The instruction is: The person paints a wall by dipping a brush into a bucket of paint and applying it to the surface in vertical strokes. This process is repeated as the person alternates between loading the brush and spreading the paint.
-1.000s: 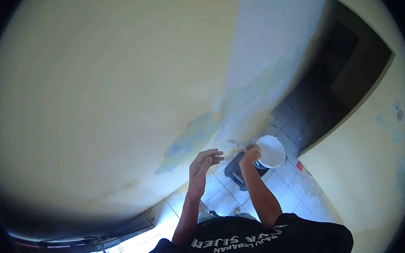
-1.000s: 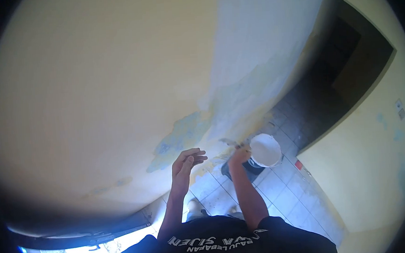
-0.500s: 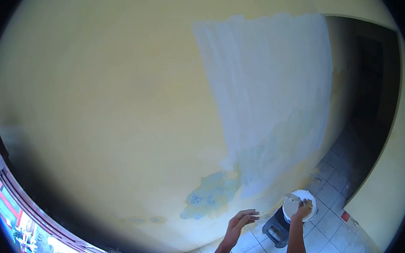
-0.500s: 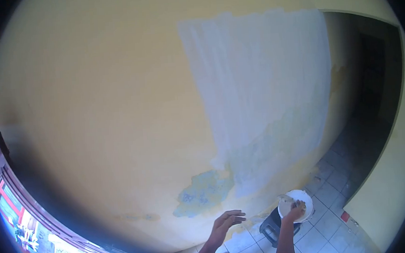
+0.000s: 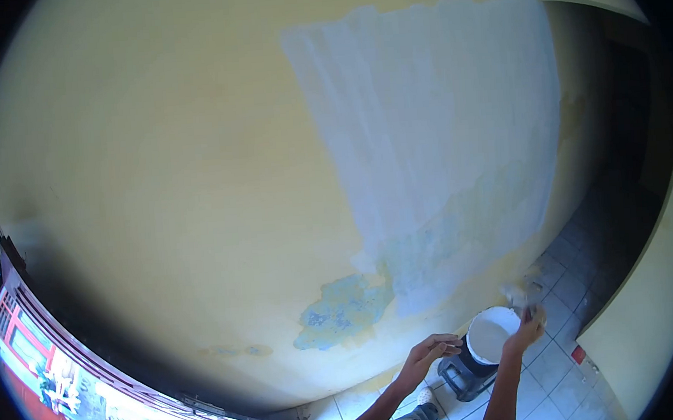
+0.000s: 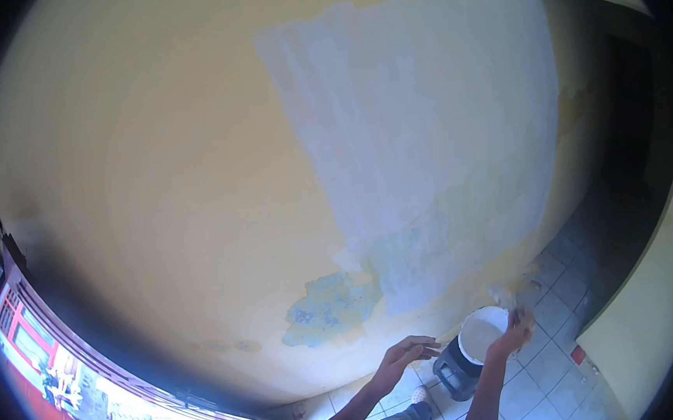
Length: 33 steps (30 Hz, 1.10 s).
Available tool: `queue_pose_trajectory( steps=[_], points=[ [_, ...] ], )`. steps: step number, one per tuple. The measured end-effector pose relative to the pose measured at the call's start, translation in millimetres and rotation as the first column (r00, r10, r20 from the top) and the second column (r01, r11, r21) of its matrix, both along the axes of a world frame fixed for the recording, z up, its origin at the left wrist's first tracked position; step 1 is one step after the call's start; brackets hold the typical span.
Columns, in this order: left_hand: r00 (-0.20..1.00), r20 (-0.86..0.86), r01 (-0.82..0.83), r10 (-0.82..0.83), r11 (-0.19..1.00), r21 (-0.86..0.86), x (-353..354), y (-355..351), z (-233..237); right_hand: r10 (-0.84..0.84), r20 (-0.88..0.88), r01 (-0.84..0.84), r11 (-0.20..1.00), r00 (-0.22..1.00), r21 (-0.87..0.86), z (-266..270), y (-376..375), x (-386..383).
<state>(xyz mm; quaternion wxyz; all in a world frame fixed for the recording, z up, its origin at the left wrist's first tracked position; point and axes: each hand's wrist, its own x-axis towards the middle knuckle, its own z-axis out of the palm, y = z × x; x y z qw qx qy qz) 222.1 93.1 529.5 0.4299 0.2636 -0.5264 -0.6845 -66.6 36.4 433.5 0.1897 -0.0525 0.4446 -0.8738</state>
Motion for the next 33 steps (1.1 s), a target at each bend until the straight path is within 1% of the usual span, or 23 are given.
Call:
queue_pose_trajectory(
  steps=[1, 2, 3, 4, 5, 6, 7, 8, 9, 11, 12, 13, 14, 17, 18, 20, 21, 23, 25, 26, 27, 30, 33],
  points=[
    [1.000, -0.007, -0.026, 0.026, 1.000, 0.001, 0.1, -6.0, -0.4, 0.075, -0.154, -0.087, 0.993, 0.985, -0.074, 55.9, -15.7, 9.6],
    [0.999, -0.016, -0.042, 0.041, 0.999, -0.025, -0.5, -13.7, 4.1, 0.071, -0.383, -0.084, 0.996, 0.921, -0.016, 103.5, -38.8, 13.2],
    [0.998, -0.021, -0.059, 0.058, 0.997, -0.049, 2.1, -24.1, 12.8, 0.104, -0.399, -0.183, 0.969, 0.911, -0.165, 167.3, -57.3, 28.0],
    [0.997, -0.026, -0.070, 0.068, 0.994, -0.083, 5.3, -37.9, 21.0, 0.147, -0.415, -0.289, 0.909, 0.898, -0.302, 231.1, -76.0, 42.8],
    [0.994, -0.053, -0.102, 0.096, 0.987, -0.123, 8.6, -49.3, 25.9, 0.151, -0.471, -0.371, 0.829, 0.869, -0.419, 284.5, -98.8, 55.2],
    [0.988, -0.073, -0.143, 0.133, 0.977, -0.157, 11.5, -62.4, 31.6, 0.044, -0.689, -0.402, 0.839, 0.724, -0.368, 339.4, -118.6, 68.8],
    [0.981, -0.100, -0.183, 0.167, 0.966, -0.183, 13.2, -69.6, 37.0, 0.103, -0.661, -0.527, 0.698, 0.743, -0.485, 392.0, -137.1, 86.6],
    [0.970, -0.131, -0.230, 0.206, 0.952, -0.203, 15.0, -79.2, 40.8, 0.097, -0.716, -0.600, 0.628, 0.691, -0.495, 436.0, -159.2, 104.2],
    [0.954, -0.174, -0.277, 0.243, 0.936, -0.217, 17.5, -85.1, 50.5, 0.067, -0.775, -0.651, 0.591, 0.628, -0.476, 477.8, -179.8, 122.5],
    [0.923, -0.195, -0.374, 0.333, 0.895, -0.243, 23.9, -96.1, 62.9, 0.041, -0.840, -0.725, 0.527, 0.541, -0.442, 532.2, -218.4, 158.7],
    [0.903, -0.206, -0.422, 0.378, 0.871, -0.251, 27.0, -100.8, 67.5, 0.028, -0.848, -0.740, 0.504, 0.529, -0.446, 548.9, -230.7, 174.1],
    [0.892, -0.218, -0.444, 0.396, 0.855, -0.267, 23.9, -91.8, 73.2, -0.010, -0.853, -0.748, 0.475, 0.523, -0.464, 570.2, -216.7, 176.5],
    [0.883, -0.230, -0.461, 0.408, 0.846, -0.269, 26.4, -96.6, 73.8, -0.032, -0.859, -0.761, 0.448, 0.511, -0.469, 581.6, -220.2, 185.7],
    [0.858, -0.240, -0.507, 0.453, 0.819, -0.267, 40.1, -115.2, 75.6, -0.192, -0.860, -0.794, 0.329, 0.473, -0.511, 596.3, -233.7, 205.3],
    [0.845, -0.233, -0.528, 0.480, 0.818, -0.230, 53.2, -139.6, 73.6, -0.232, -0.869, -0.808, 0.322, 0.438, -0.493, 589.8, -272.4, 223.7],
    [0.829, -0.229, -0.554, 0.510, 0.805, -0.212, 62.1, -162.9, 71.3, -0.364, -0.851, -0.823, 0.287, 0.380, -0.490, 584.4, -296.3, 231.2],
    [0.831, -0.220, -0.552, 0.511, 0.804, -0.221, 63.7, -171.1, 74.0, -0.507, -0.828, -0.787, 0.398, 0.239, -0.472, 577.8, -300.9, 224.8],
    [0.836, -0.213, -0.546, 0.505, 0.805, -0.233, 64.6, -185.1, 72.0, -0.686, -0.723, -0.648, 0.591, -0.089, -0.481, 551.9, -306.5, 208.8],
    [0.842, -0.216, -0.537, 0.494, 0.806, -0.250, 62.6, -198.3, 71.4, -0.625, -0.764, -0.671, 0.637, -0.161, -0.379, 521.3, -305.5, 202.8],
    [0.845, -0.220, -0.532, 0.488, 0.807, -0.255, 60.9, -202.3, 70.6, -0.592, -0.782, -0.679, 0.658, -0.198, -0.326, 515.6, -304.2, 201.7],
    [0.846, -0.226, -0.530, 0.483, 0.807, -0.261, 58.6, -206.6, 71.4, -0.547, -0.823, -0.695, 0.653, -0.156, -0.302, 523.0, -302.4, 199.0],
    [0.854, -0.236, -0.518, 0.465, 0.806, -0.288, 46.6, -197.3, 79.2, -0.380, -0.925, -0.757, 0.612, -0.027, -0.229, 566.2, -264.2, 183.6],
    [0.852, -0.229, -0.523, 0.471, 0.790, -0.320, 40.6, -190.0, 84.2, -0.575, -0.818, -0.745, 0.545, 0.003, -0.386, 609.2, -242.6, 192.7]
  ],
)
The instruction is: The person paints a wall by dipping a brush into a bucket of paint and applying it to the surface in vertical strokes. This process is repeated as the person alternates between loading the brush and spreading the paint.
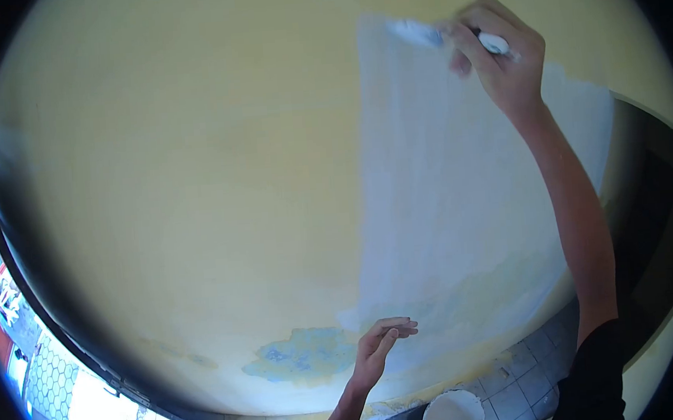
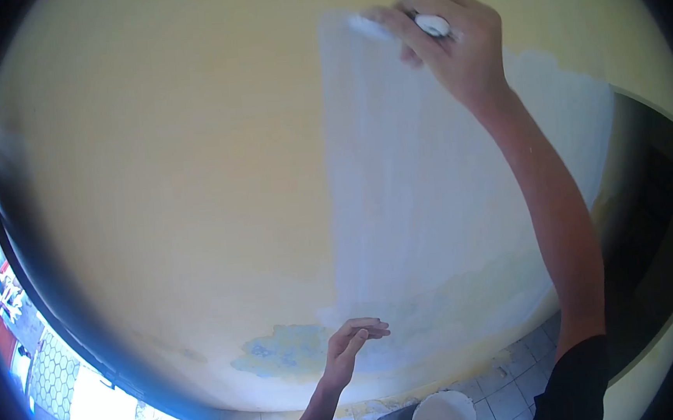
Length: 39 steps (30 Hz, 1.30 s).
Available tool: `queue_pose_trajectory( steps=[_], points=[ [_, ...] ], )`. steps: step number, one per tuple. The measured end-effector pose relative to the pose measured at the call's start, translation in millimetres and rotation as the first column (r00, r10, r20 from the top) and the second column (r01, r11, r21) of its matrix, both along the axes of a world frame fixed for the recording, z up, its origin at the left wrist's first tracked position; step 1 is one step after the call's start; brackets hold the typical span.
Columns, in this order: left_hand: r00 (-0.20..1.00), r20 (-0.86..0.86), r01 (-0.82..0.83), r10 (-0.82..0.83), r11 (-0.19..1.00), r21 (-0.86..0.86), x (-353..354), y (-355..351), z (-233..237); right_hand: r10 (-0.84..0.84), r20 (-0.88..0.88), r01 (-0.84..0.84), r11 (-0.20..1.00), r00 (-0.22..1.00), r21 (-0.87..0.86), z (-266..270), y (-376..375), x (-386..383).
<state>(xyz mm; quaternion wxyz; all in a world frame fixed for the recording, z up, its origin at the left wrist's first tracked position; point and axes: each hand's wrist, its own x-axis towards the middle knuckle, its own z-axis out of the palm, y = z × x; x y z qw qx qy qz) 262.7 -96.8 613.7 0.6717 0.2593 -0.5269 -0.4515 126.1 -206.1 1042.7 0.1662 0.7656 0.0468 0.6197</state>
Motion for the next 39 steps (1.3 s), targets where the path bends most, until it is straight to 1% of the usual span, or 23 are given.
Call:
queue_pose_trajectory(
  steps=[1, 3, 4, 5, 7, 10, 13, 14, 17, 18, 21, 22, 25, 26, 28, 29, 32, 35, 36, 39],
  points=[
    [1.000, 0.003, -0.009, 0.009, 1.000, -0.009, -0.9, 2.3, 1.2, -0.062, -0.049, 0.056, 0.992, 0.997, -0.111, 5.4, -4.1, 2.0],
    [1.000, 0.000, -0.027, 0.027, 0.999, -0.024, -2.2, 9.2, 2.1, -0.196, -0.131, 0.142, 0.931, 0.972, -0.336, 5.6, -14.8, 9.1],
    [0.999, 0.003, -0.043, 0.043, 0.999, -0.030, -3.1, 16.1, 4.1, -0.159, -0.206, 0.081, 0.936, 0.965, -0.343, -10.3, -16.2, 15.2],
    [0.998, 0.007, -0.070, 0.070, 0.997, -0.044, -2.6, 40.9, 11.7, -0.194, -0.282, 0.102, 0.945, 0.940, -0.310, -23.2, 6.2, 14.6],
    [0.995, -0.006, -0.095, 0.095, 0.992, -0.083, 2.4, 47.9, 20.9, -0.274, -0.432, 0.166, 0.948, 0.859, -0.272, -37.5, 15.5, 7.0],
    [0.995, -0.023, -0.104, 0.101, 0.985, -0.137, 1.0, 65.3, 20.6, -0.077, -0.236, 0.021, 0.973, 0.969, -0.230, -8.8, 29.7, -0.5],
    [0.996, 0.012, -0.089, 0.093, 0.976, -0.199, 1.1, 72.1, 41.4, -0.115, -0.158, 0.071, 0.962, 0.981, -0.263, 7.9, 25.7, 14.0],
    [0.996, 0.018, -0.081, 0.087, 0.970, -0.227, 0.1, 76.3, 50.6, -0.078, -0.234, 0.004, 0.953, 0.969, -0.304, 0.3, 11.3, 21.0],
    [0.996, 0.019, -0.078, 0.088, 0.948, -0.308, -1.9, 93.8, 67.7, -0.199, -0.453, 0.108, 0.970, 0.869, -0.219, -38.6, 21.3, 20.8],
    [0.996, 0.011, -0.082, 0.091, 0.937, -0.340, -3.5, 96.0, 71.5, -0.095, -0.452, 0.058, 0.994, 0.887, -0.095, -36.6, 30.0, 17.7],
    [0.997, -0.009, -0.080, 0.082, 0.935, -0.345, -10.2, 108.2, 75.1, -0.187, -0.284, 0.094, 0.946, 0.940, -0.311, 1.2, 29.9, 13.3],
    [0.996, -0.002, -0.083, 0.087, 0.936, -0.341, -11.7, 111.8, 76.0, -0.247, -0.217, 0.142, 0.901, 0.944, -0.409, 16.1, 31.1, 15.1],
    [0.995, 0.012, -0.093, 0.102, 0.942, -0.323, -17.4, 122.5, 80.6, -0.181, -0.241, 0.102, 0.947, 0.954, -0.306, 25.0, 19.0, 26.3],
    [0.994, 0.012, -0.095, 0.104, 0.944, -0.315, -19.4, 127.3, 81.6, -0.176, -0.285, 0.062, 0.927, 0.942, -0.369, 13.2, -8.5, 31.2],
    [0.993, 0.001, -0.113, 0.119, 0.944, -0.309, -21.6, 137.7, 81.8, -0.265, -0.424, 0.129, 0.938, 0.866, -0.323, -26.2, -3.7, 24.0],
    [0.991, -0.010, -0.130, 0.134, 0.941, -0.313, -23.3, 141.9, 81.2, -0.303, -0.480, 0.164, 0.937, 0.823, -0.309, -32.2, 6.4, 22.2],
    [0.987, -0.055, -0.158, 0.148, 0.940, -0.304, -28.3, 151.3, 80.7, -0.137, -0.406, 0.090, 0.987, 0.903, -0.133, -9.2, 30.4, 17.6],
    [0.983, -0.052, -0.183, 0.176, 0.951, -0.249, -36.2, 156.5, 90.8, -0.267, -0.203, 0.198, 0.932, 0.942, -0.304, 35.5, 26.7, 16.7],
    [0.981, -0.049, -0.196, 0.190, 0.954, -0.226, -39.4, 161.0, 91.7, -0.191, -0.200, 0.128, 0.948, 0.961, -0.291, 37.8, 31.1, 20.4],
    [0.984, -0.019, -0.174, 0.175, 0.951, -0.254, -36.8, 159.5, 91.4, -0.126, -0.346, 0.027, 0.960, 0.930, -0.277, -1.3, -20.3, 43.0]
  ],
)
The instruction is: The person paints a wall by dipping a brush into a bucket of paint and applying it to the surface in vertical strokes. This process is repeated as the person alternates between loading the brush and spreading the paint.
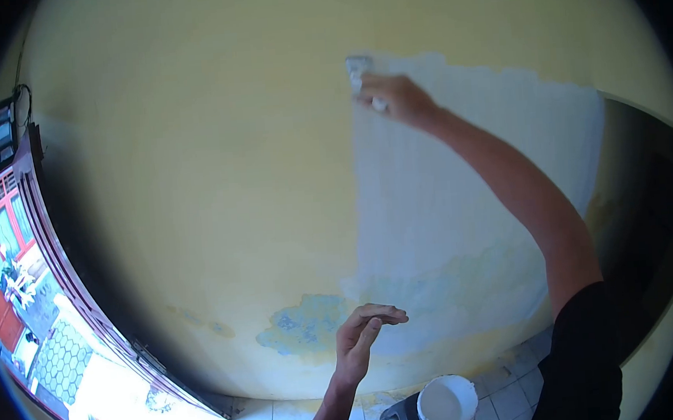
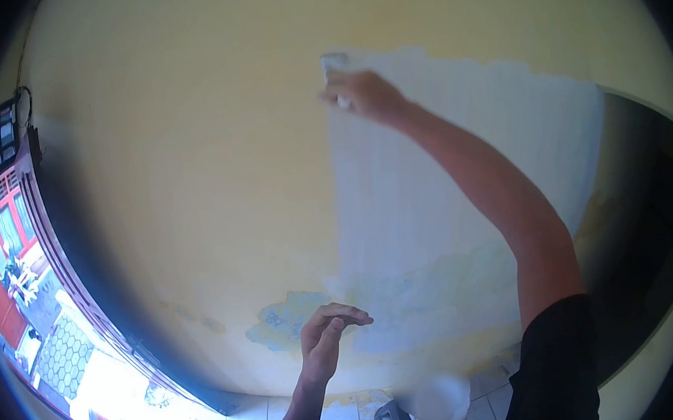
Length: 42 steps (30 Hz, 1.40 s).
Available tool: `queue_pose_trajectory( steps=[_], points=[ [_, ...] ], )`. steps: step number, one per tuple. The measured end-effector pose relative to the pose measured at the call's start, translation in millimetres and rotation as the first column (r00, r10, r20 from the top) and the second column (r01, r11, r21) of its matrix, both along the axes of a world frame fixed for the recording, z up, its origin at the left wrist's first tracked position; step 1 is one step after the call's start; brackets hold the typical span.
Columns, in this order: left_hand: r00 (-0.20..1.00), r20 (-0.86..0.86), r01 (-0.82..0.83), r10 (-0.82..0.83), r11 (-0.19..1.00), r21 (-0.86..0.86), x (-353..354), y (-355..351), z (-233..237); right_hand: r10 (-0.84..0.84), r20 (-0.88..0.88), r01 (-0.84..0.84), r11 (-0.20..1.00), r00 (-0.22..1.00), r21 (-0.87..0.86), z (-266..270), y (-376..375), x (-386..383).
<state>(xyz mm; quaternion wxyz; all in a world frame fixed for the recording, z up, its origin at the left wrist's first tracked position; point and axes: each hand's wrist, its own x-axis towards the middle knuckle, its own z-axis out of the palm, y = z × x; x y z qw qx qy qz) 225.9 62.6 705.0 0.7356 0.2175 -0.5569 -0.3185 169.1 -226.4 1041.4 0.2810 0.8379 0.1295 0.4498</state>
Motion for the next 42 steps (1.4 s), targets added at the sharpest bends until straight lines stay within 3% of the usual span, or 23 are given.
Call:
queue_pose_trajectory(
  steps=[2, 4, 6, 8, 10, 12, 15, 17, 19, 23, 27, 30, 33, 37, 42],
  points=[
    [1.000, 0.003, 0.005, -0.005, 1.000, 0.006, -0.5, 5.5, -3.1, -0.095, -0.074, 0.105, 0.983, 0.993, 0.151, -46.0, 6.1, -2.2],
    [1.000, 0.001, 0.002, -0.002, 1.000, 0.016, -8.8, 27.5, -12.9, 0.026, 0.018, -0.029, 0.979, 0.999, 0.201, -92.5, 35.0, -22.7],
    [1.000, 0.014, -0.007, 0.006, 0.999, 0.051, -3.7, 47.6, -27.7, -0.100, -0.011, 0.099, 0.952, 0.995, 0.289, -141.5, 68.1, -60.0],
    [0.998, 0.017, -0.062, 0.060, 0.989, 0.134, 3.9, 69.1, -40.1, -0.101, 0.043, 0.072, 0.894, 0.994, 0.441, -198.5, 86.8, -94.5],
    [0.994, 0.027, -0.112, 0.108, 0.968, 0.225, 13.7, 88.9, -53.8, -0.123, 0.076, 0.023, 0.651, 0.989, 0.759, -278.5, 88.7, -131.6],
    [0.989, 0.050, -0.151, 0.142, 0.929, 0.337, 23.7, 110.3, -71.2, -0.250, 0.168, -0.094, 0.286, 0.953, 0.954, -348.7, 117.8, -163.4],
    [0.977, 0.050, -0.207, 0.209, 0.849, 0.486, 25.7, 133.0, -87.8, -0.513, 0.230, -0.355, -0.159, 0.827, 0.921, -468.5, 148.4, -215.4],
    [0.955, 0.136, -0.295, 0.263, 0.806, 0.512, 27.8, 130.4, -97.5, -0.668, 0.123, -0.302, -0.158, 0.733, 0.940, -524.2, 179.8, -252.3],
    [0.938, 0.293, -0.332, 0.185, 0.720, 0.609, 1.2, 129.4, -111.1, -0.789, -0.031, -0.286, -0.259, 0.614, 0.923, -562.4, 237.2, -295.0],
    [0.971, 0.210, -0.055, -0.116, 0.745, 0.664, -52.4, 90.8, -114.5, -0.845, 0.048, -0.367, -0.179, 0.532, 0.913, -580.4, 273.7, -334.9],
    [0.935, 0.062, 0.192, -0.350, 0.642, 0.742, -86.2, 42.5, -142.7, -0.880, -0.103, -0.387, -0.306, 0.463, 0.870, -610.7, 273.9, -352.5],
    [0.903, -0.043, 0.300, -0.426, 0.558, 0.774, -98.8, 25.7, -165.9, -0.893, -0.127, -0.237, -0.249, 0.431, 0.939, -639.2, 279.2, -347.8],
    [0.867, -0.104, 0.361, -0.487, 0.470, 0.805, -100.4, -7.3, -213.8, -0.901, -0.243, 0.025, -0.251, 0.359, 0.968, -684.2, 267.7, -342.0],
    [0.801, 0.073, 0.254, -0.595, 0.448, 0.857, -103.9, -58.9, -306.0, -0.851, -0.441, -0.022, -0.465, 0.285, 0.885, -758.1, 253.6, -340.6],
    [0.825, 0.035, 0.245, -0.564, 0.413, 0.877, -102.1, -98.1, -333.8, -0.823, -0.526, -0.079, -0.551, 0.215, 0.831, -831.3, 238.1, -339.7]
  ],
)
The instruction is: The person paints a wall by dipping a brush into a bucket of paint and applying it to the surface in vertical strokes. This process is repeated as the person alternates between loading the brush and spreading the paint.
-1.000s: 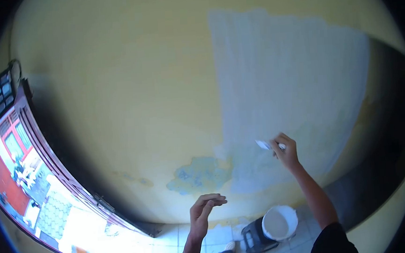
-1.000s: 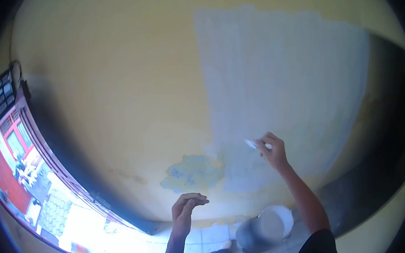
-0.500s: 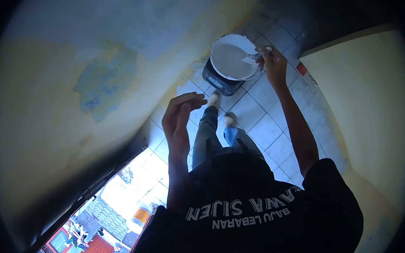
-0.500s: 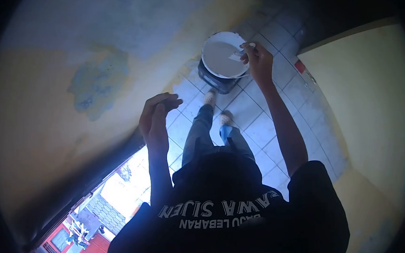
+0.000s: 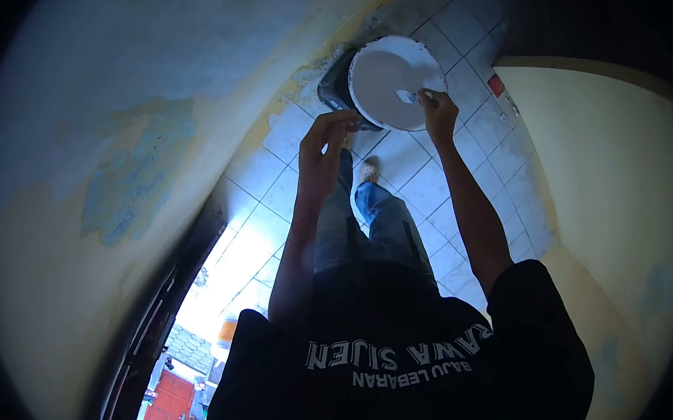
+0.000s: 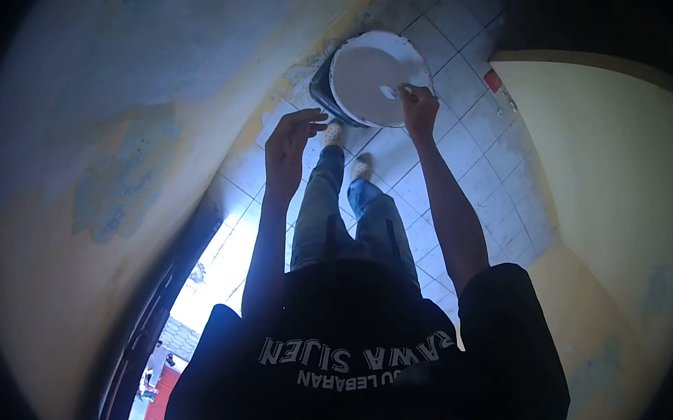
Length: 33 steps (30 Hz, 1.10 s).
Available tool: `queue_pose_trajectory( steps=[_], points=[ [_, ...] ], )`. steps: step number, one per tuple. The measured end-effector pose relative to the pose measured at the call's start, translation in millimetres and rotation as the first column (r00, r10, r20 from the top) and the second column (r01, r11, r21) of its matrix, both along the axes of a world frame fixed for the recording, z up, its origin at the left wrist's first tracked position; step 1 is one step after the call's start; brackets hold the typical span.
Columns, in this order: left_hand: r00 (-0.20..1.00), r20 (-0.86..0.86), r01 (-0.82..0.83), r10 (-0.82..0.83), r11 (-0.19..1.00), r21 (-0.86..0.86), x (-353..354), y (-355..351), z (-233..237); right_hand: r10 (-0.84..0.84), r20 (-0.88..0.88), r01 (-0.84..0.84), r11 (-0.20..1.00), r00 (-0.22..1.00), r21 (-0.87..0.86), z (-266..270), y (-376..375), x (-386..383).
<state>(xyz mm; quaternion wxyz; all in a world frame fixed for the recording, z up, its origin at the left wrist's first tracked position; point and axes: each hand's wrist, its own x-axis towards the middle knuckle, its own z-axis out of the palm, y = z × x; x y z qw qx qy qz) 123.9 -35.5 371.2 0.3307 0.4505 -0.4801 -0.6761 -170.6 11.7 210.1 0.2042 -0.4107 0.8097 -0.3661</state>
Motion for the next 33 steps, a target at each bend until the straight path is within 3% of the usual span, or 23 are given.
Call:
queue_pose_trajectory(
  steps=[7, 19, 21, 24, 28, 33],
  points=[
    [0.998, -0.012, -0.055, 0.057, 0.993, 0.105, 12.4, -31.5, -31.1, 0.016, -0.110, -0.001, 0.991, 0.994, 0.136, -64.0, -17.9, 6.8],
    [0.996, 0.073, 0.044, -0.055, 0.989, 0.139, 21.8, -66.4, -38.4, -0.051, 0.013, 0.047, 0.979, 0.999, 0.200, -92.2, -14.7, 9.5],
    [0.997, 0.054, 0.041, -0.049, 0.989, 0.139, 19.8, -68.3, -39.6, -0.077, 0.050, 0.069, 0.987, 0.996, 0.148, -94.4, -11.8, 4.5],
    [0.998, 0.040, 0.037, -0.042, 0.992, 0.120, 16.7, -70.3, -38.8, -0.201, 0.251, 0.178, 0.978, 0.947, 0.112, -87.4, -14.0, 0.0],
    [0.999, 0.012, 0.037, -0.038, 0.994, 0.101, 11.5, -70.6, -37.2, -0.281, 0.585, 0.296, 0.952, 0.761, 0.073, -71.1, -24.8, -9.6],
    [0.999, 0.006, 0.051, -0.052, 0.993, 0.109, 9.7, -66.2, -43.4, -0.115, 0.489, 0.043, 0.987, 0.865, 0.156, -76.2, -32.9, -21.2]
  ],
)
